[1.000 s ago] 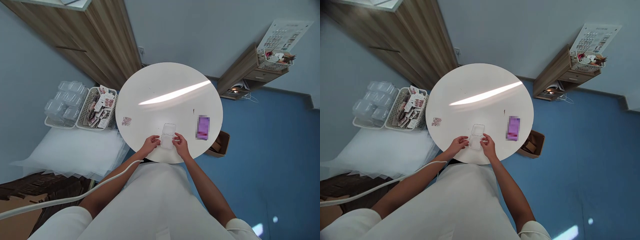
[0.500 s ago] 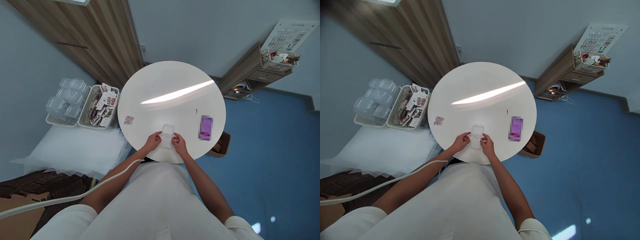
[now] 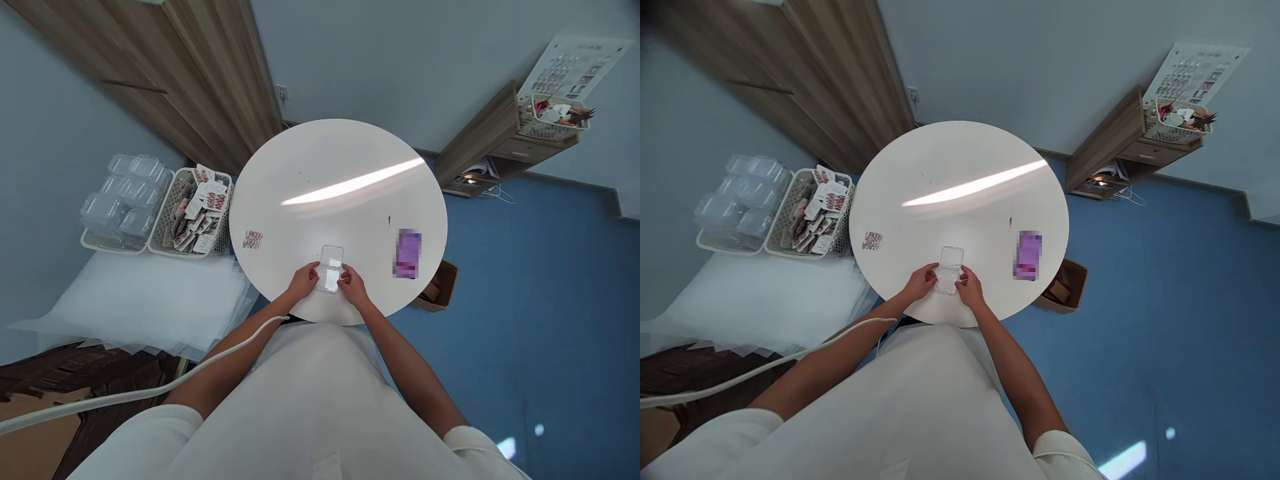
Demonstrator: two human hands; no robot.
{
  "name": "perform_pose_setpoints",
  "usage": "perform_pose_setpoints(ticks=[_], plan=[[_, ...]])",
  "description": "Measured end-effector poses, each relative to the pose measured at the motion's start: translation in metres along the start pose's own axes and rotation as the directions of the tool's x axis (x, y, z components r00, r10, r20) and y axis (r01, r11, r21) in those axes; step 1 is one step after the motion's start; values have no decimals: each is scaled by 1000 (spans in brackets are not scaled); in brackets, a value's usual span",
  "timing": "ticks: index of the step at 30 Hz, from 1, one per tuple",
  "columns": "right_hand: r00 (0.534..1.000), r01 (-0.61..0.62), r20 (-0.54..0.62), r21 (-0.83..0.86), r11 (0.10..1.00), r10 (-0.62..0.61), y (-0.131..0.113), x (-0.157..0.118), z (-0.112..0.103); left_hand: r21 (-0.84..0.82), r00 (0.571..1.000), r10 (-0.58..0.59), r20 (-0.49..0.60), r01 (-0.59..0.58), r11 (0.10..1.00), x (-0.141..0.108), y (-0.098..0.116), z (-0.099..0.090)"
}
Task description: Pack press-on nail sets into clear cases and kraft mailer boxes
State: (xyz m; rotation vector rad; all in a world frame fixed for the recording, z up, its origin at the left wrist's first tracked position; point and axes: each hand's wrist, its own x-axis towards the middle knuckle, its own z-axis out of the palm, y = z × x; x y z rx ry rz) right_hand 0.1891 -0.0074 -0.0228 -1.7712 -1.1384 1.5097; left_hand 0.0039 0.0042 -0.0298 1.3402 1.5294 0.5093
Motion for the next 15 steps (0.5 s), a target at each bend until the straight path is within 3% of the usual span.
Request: perform_pose_setpoints(ticks=[15], plan=[[1000, -7, 15, -35, 999, 7, 3, 5, 1, 105, 999, 30, -18, -28, 994, -1, 2, -1]])
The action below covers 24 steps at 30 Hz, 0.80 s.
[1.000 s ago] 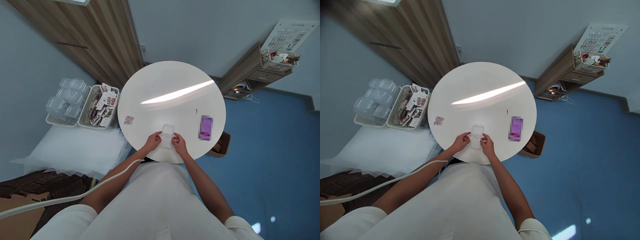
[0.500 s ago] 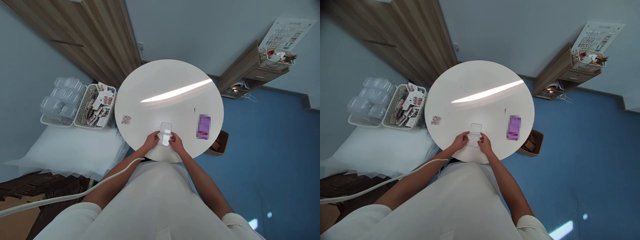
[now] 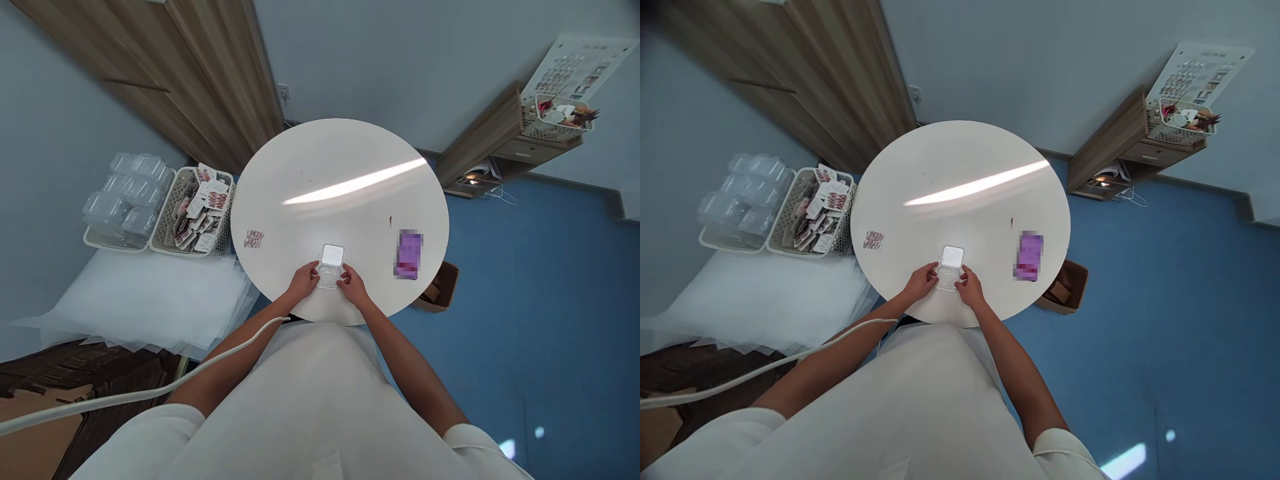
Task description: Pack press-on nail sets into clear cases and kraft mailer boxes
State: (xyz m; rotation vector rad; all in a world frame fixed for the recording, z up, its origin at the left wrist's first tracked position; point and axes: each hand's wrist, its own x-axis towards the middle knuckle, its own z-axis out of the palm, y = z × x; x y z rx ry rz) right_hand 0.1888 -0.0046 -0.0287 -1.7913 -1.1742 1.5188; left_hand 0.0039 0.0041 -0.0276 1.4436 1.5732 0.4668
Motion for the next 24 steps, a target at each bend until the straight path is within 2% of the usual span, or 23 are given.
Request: perform_pose_setpoints(ticks=[5, 10, 24], plan=[[997, -70, -11, 74, 995, 71, -1, -9, -3, -74, 996, -85, -16, 84, 994, -8, -1, -3], [994, -108, 30, 113, 988, 105, -6, -19, -3, -178, 991, -134, 1, 132, 975, -15, -3, 1], [998, -64, -3, 63, 996, 65, -6, -20, 0, -254, 994, -113, 1, 110, 961, -11, -12, 5]])
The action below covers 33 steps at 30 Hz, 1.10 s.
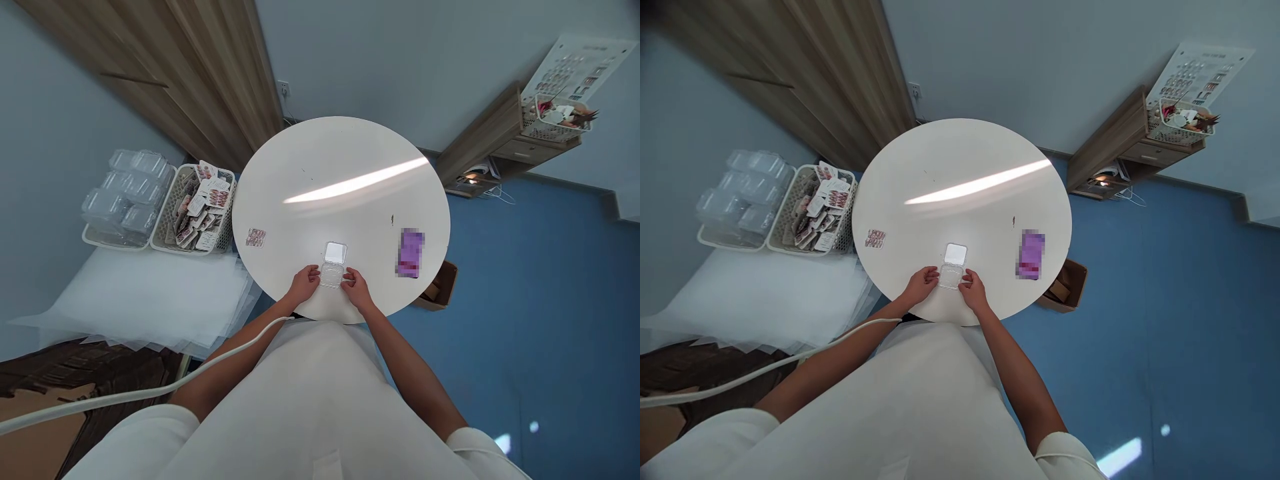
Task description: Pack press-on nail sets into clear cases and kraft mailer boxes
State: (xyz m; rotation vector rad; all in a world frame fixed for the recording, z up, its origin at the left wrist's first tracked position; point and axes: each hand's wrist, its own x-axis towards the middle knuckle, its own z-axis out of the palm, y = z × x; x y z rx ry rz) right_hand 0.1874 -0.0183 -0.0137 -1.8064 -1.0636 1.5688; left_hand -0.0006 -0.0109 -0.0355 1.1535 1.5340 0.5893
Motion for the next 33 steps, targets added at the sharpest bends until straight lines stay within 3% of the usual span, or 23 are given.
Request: perform_pose_setpoints(ticks=[8, 11, 14, 17, 20, 22, 27, 33], plan=[[992, 37, -115, -65, 997, -44, 0, -6, 3, 7, 994, 1, 107, -2, 1000, -3, 1, -16], [954, 108, -266, -133, 985, -141, -7, -13, 8, 32, 989, 16, 145, -21, 999, -5, -1, -37], [901, 218, -336, -192, 957, -273, -22, -19, 20, 101, 996, 46, 83, -54, 993, -5, -4, -70], [901, 304, -245, -229, 925, -357, -40, -18, 42, 214, 996, 78, -51, -66, 975, -2, -9, -110], [922, 362, -37, -280, 889, -386, -57, -8, 74, 364, 975, 125, -186, -50, 930, 6, -13, -152], [921, 388, 95, -324, 863, -378, -67, 3, 97, 473, 963, 155, -221, -33, 881, 14, -14, -176], [923, 384, 239, -490, 783, -303, -83, 36, 151, 649, 993, 85, -77, -14, 760, 42, -6, -212], [932, 363, 238, -614, 701, -274, -91, 61, 198, 709, 998, 48, 26, -52, 703, 70, -7, -221]])
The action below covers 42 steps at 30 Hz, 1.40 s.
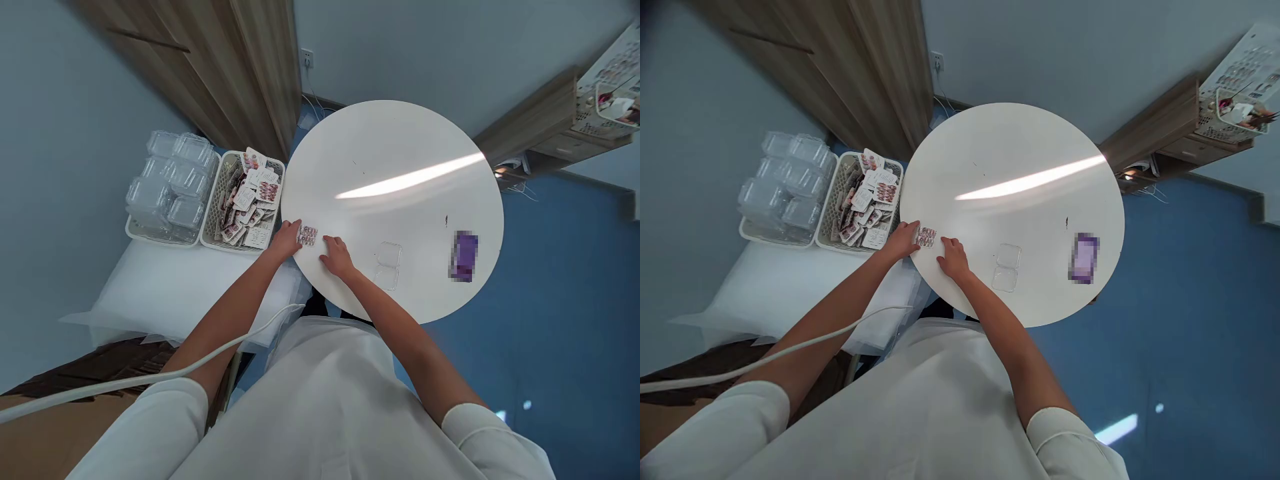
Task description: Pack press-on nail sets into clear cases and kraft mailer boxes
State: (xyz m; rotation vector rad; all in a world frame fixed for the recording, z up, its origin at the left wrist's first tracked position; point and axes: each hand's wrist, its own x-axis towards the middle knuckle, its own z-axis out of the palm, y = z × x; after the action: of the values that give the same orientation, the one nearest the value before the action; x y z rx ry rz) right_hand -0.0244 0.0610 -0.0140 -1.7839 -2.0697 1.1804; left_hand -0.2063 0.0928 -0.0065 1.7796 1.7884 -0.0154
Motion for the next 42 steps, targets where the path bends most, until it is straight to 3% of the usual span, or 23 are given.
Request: perform_pose_setpoints(ticks=[7, 17, 25, 32, 42], plan=[[981, -161, -102, 44, 986, 165, -12, 19, 22, -69, 998, 43, -40, -46, 997, 3, -7, 9], [970, -162, -180, 18, 987, 163, -18, 17, 28, -115, 986, 141, -89, -151, 982, -6, -7, 13], [984, -32, -154, 358, 933, 93, -9, 0, 17, -153, 973, 199, -115, -215, 965, -21, 5, 17], [985, 70, -171, 362, 930, -8, 21, -52, -20, -212, 947, 309, -89, -321, 923, -44, 49, 28], [987, 87, -156, 285, 955, -43, 109, -130, -73, -308, 921, 388, -33, -379, 873, -80, 141, 75]])
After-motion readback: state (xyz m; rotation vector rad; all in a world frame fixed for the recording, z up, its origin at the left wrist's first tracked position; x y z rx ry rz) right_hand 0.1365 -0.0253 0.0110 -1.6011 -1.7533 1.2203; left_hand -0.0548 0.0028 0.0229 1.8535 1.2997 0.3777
